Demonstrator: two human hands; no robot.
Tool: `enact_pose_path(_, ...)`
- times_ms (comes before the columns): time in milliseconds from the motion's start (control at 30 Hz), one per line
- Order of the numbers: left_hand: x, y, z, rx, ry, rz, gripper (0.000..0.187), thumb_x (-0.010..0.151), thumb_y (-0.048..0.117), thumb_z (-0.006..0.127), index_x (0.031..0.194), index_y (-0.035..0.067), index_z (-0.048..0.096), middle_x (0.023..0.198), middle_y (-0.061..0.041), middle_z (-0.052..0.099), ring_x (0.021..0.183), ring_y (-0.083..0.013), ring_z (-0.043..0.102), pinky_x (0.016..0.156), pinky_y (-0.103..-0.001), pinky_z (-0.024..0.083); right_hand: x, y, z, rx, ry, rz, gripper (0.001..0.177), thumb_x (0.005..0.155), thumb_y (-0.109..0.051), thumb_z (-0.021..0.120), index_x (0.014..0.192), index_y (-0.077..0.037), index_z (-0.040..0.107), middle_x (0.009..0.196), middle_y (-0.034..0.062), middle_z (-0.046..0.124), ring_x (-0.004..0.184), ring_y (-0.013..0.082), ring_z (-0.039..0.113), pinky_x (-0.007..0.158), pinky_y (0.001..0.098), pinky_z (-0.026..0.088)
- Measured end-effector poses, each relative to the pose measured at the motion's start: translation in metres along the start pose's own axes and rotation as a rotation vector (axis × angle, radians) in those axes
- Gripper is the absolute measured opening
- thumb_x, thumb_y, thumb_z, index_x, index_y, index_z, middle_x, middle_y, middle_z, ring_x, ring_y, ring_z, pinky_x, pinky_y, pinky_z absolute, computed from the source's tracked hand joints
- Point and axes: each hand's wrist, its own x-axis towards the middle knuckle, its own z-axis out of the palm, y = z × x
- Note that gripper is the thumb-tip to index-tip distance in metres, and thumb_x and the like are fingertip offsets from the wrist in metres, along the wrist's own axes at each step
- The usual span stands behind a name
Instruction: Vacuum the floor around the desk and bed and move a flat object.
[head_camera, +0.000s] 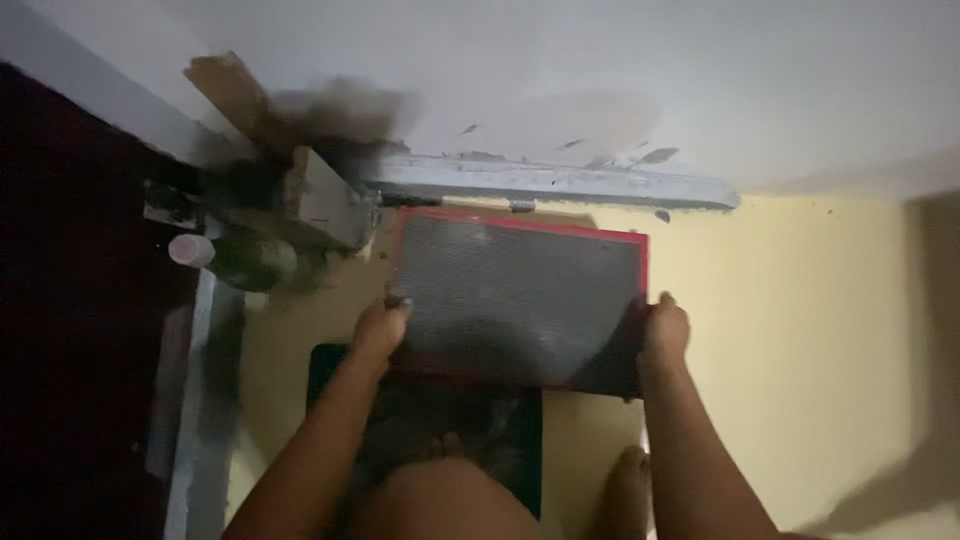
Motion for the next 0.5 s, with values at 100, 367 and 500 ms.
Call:
enact_pose_path(100,-0.022,0.016,0.010,-0.043,-0.056,-0.081,0.073,0.099,0.044,0.060,0.158,0.012,0.032,0.158,-0.016,0.039,0.142,-0.0383,0.044,0.112,-0.057,0.041,0.031,0.025,-0.028,0.113,0.009,-0.050,0.044,0.103,-0.036,0.045,0.095,0.004,0.062,0.086,0.0149,0.061,0.076,0.0252,0.056,0.073,0.0452,0.046)
enact_pose_path(367,0.035,-0.008,0.041,0.147,0.076,0.015,0.079,0.096,0.071,0.042,0.144,0.010,0.055,0.142,-0.018,0.056,0.130,-0.0374,0.055,0.105,-0.054,0.045,0.041,0.040,-0.039,-0.097,0.020,-0.115,0.051,0.102,-0.036,0.044,0.106,0.011,0.063,0.101,0.0222,0.067,0.090,0.0294,0.063,0.081,0.0453,0.049)
enact_pose_path(500,0.060,-0.019,0.042,0.265,0.076,0.168,0.091,0.100,0.077,0.021,0.107,0.002,0.073,0.104,-0.022,0.071,0.098,-0.0363,0.068,0.085,-0.050,0.051,0.055,0.055,-0.035,-0.191,-0.002,-0.182,0.056,0.102,-0.040,0.045,0.111,0.012,0.064,0.105,0.0235,0.069,0.094,0.0310,0.064,0.086,0.0451,0.050)
